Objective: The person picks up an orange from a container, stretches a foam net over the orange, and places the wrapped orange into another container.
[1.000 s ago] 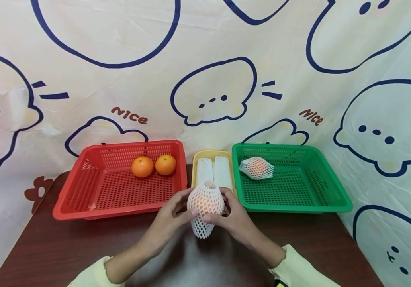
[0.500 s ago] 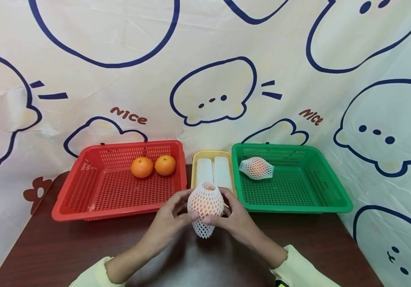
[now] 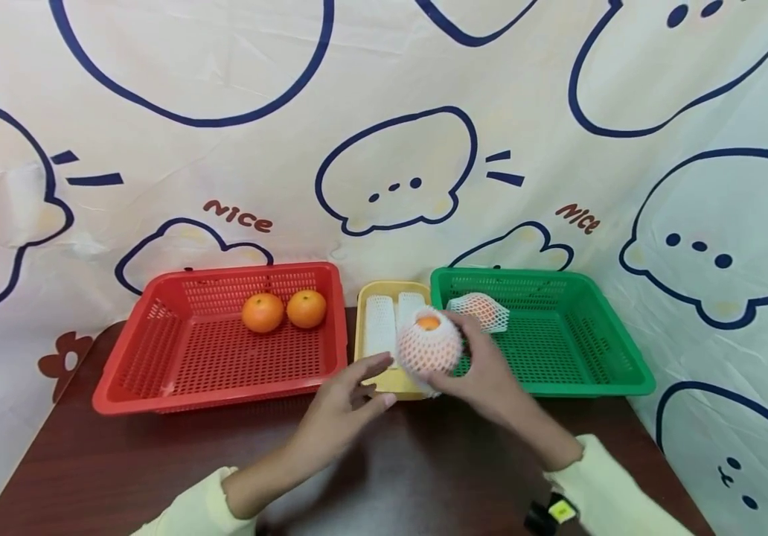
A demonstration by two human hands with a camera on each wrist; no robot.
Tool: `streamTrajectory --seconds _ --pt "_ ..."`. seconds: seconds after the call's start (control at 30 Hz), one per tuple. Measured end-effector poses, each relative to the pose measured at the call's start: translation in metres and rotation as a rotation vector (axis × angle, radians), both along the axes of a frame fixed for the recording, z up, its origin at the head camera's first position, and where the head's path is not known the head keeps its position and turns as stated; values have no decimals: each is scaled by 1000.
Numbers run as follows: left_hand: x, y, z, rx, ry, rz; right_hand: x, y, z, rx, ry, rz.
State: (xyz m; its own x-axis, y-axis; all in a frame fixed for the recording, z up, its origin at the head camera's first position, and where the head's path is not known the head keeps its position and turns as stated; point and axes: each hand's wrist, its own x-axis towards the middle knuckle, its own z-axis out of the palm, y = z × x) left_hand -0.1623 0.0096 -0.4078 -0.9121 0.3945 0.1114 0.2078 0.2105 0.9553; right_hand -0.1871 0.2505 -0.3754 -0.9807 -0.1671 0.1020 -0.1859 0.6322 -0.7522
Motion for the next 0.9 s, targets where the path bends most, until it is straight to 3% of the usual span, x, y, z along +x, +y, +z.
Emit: streamTrajectory --seconds 0.1,0.2,0.37,0.43,0.53,0.67,0.77,0.9 --pt "-1 13 2 -209 183 -59 -24 28 14 191 129 -45" --pt "-5 26 2 -375 385 -108 -57 61 19 345 199 -96" --pt "-18 47 -3 -553 726 -215 -112 116 17 541 169 -102" --pt "-25 55 -5 -619 810 -254 -128 130 15 639 148 -82" --pt "-36 69 -8 -707 874 -292 -145 142 13 796 130 -31" --pt "-50 84 -11 -769 881 -327 -158 154 10 954 105 60" --pt "-58 93 -14 -788 867 -359 -163 160 9 997 40 122" --pt "-62 103 -19 -830 879 -408 -165 166 6 979 -84 163"
